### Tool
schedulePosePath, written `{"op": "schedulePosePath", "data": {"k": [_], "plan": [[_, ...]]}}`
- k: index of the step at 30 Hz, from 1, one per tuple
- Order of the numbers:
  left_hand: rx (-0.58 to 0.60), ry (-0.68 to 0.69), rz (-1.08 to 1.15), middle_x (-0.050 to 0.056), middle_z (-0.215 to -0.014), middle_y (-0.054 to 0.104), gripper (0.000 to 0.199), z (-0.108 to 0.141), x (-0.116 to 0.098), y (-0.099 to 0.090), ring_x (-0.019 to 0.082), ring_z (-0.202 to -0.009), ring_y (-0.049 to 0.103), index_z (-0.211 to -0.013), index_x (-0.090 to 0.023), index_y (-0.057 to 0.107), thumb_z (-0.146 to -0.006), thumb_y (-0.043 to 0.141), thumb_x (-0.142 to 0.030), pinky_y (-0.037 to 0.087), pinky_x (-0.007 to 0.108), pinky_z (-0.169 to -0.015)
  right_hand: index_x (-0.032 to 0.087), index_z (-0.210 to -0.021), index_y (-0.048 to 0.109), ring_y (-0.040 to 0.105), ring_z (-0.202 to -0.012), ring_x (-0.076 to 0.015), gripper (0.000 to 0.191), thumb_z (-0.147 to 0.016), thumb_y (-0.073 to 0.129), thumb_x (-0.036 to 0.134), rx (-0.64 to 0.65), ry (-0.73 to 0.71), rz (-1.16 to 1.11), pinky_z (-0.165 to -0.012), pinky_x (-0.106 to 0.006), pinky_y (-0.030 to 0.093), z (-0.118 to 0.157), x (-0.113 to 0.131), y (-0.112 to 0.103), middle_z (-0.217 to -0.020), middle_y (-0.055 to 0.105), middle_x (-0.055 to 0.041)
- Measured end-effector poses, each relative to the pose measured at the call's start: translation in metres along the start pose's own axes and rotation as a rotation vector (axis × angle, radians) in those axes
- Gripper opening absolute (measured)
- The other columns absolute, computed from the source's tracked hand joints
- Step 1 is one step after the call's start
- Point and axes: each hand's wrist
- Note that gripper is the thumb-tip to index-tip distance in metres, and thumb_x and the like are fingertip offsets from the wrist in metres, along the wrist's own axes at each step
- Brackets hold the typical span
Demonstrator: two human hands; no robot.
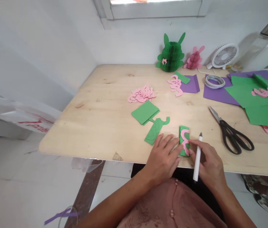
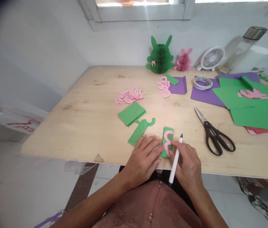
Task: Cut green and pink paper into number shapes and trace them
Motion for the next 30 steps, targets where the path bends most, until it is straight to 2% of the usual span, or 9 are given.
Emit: {"op": "schedulePosePath", "data": {"k": [5, 10, 16, 30], "plan": [[-0.185, -0.151, -0.014, 0.011, -0.126, 0.062, 0.028, 0.015, 0.007, -0.010, 0.027, -0.127, 0.048, -0.114, -0.018, 0.059, -0.088, 0.048, -0.017, 0.032, 0.050, -0.109, 0.023, -0.115, 0.057, 0.067, -0.091, -0.0249, 0.027, -0.089, 0.058, 0.030, -0.004, -0.027, -0.013, -0.080, -0.040, 0.051, 0.000, -0.001, 0.001, -0.103, 0.070, -0.0081], [-0.315, -0.331, -0.101, 0.014, -0.122, 0.063, 0.031, 0.028, 0.022, -0.020, 0.028, -0.119, 0.052, -0.118, -0.018, 0.053, -0.087, 0.053, -0.018, 0.038, 0.049, -0.103, 0.023, -0.116, 0.057, 0.066, -0.092, -0.0251, 0.028, -0.088, 0.059, 0.027, -0.022, -0.036, -0.010, -0.080, -0.040, 0.052, -0.002, 0.002, 0.002, -0.103, 0.070, -0.0087], [-0.284, -0.431, -0.154, 0.014, -0.123, 0.062, 0.042, 0.030, 0.031, -0.020, 0.030, -0.112, 0.055, -0.125, -0.018, 0.048, -0.085, 0.058, -0.025, 0.040, 0.050, -0.098, 0.024, -0.116, 0.057, 0.066, -0.092, -0.0258, 0.029, -0.088, 0.058, 0.029, -0.011, -0.023, -0.003, -0.078, -0.040, 0.051, -0.002, 0.002, 0.002, -0.104, 0.070, -0.0084], [-0.361, -0.417, -0.116, 0.012, -0.118, 0.064, 0.035, 0.024, 0.035, -0.014, 0.025, -0.110, 0.058, -0.119, -0.019, 0.053, -0.085, 0.051, -0.011, 0.046, 0.044, -0.095, 0.022, -0.116, 0.056, 0.064, -0.090, -0.0252, 0.029, -0.088, 0.060, 0.029, -0.011, -0.030, 0.002, -0.077, -0.038, 0.050, -0.002, 0.002, 0.003, -0.102, 0.069, -0.0085]]}}
Point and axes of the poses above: each hand's wrist, its own z-axis away from the middle knuckle, its own y-axis out of the palm, x = y × z
